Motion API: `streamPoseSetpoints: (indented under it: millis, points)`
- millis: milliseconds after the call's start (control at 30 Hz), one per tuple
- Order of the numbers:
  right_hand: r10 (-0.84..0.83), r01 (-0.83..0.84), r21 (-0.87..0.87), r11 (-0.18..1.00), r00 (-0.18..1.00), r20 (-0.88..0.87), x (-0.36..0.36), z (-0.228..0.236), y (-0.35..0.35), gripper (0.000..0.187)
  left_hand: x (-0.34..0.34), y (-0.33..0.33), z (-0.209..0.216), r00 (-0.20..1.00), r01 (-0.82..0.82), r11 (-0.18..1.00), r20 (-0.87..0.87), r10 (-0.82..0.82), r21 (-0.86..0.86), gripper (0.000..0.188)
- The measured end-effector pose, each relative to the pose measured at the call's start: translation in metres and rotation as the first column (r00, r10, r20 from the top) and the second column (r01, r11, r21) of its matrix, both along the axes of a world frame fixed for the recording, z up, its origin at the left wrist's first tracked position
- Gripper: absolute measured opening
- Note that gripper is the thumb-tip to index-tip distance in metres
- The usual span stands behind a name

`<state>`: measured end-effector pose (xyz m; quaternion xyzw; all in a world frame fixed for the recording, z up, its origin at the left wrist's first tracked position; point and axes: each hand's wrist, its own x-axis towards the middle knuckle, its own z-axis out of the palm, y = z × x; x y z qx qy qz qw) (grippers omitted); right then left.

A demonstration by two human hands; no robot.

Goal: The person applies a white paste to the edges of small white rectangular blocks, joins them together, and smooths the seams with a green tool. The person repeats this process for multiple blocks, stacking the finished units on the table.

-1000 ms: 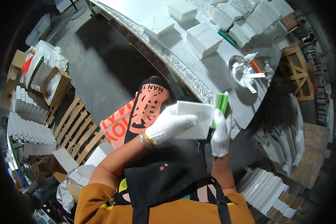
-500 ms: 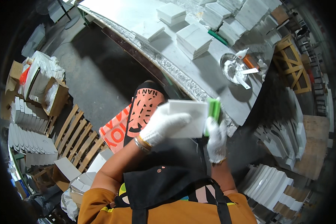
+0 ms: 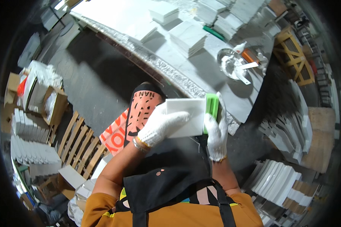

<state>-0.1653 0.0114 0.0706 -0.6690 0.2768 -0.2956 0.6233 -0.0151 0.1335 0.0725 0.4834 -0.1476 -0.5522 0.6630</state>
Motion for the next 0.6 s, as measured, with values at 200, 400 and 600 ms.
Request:
streamPoseSetpoints:
  millis: [200, 400, 600]
  points:
    - [0.086, -0.100, -0.218, 0.971, 0.994, -0.071, 0.000, 0.008, -0.002, 0.061, 0.005, 0.006, -0.019, 0.994, -0.101, 0.995, -0.042, 0.100, -0.022, 0.042]
    - [0.031, -0.029, -0.021, 0.999, 0.996, 0.086, 0.013, 0.005, -0.024, 0.055, -0.005, 0.004, -0.013, 0.998, -0.053, 0.997, -0.027, 0.054, 0.050, 0.041]
    - [0.026, -0.113, -0.577, 0.809, 0.987, -0.156, -0.002, 0.002, 0.004, 0.063, 0.013, 0.001, -0.008, 0.975, -0.165, 0.986, -0.155, 0.162, -0.011, 0.037]
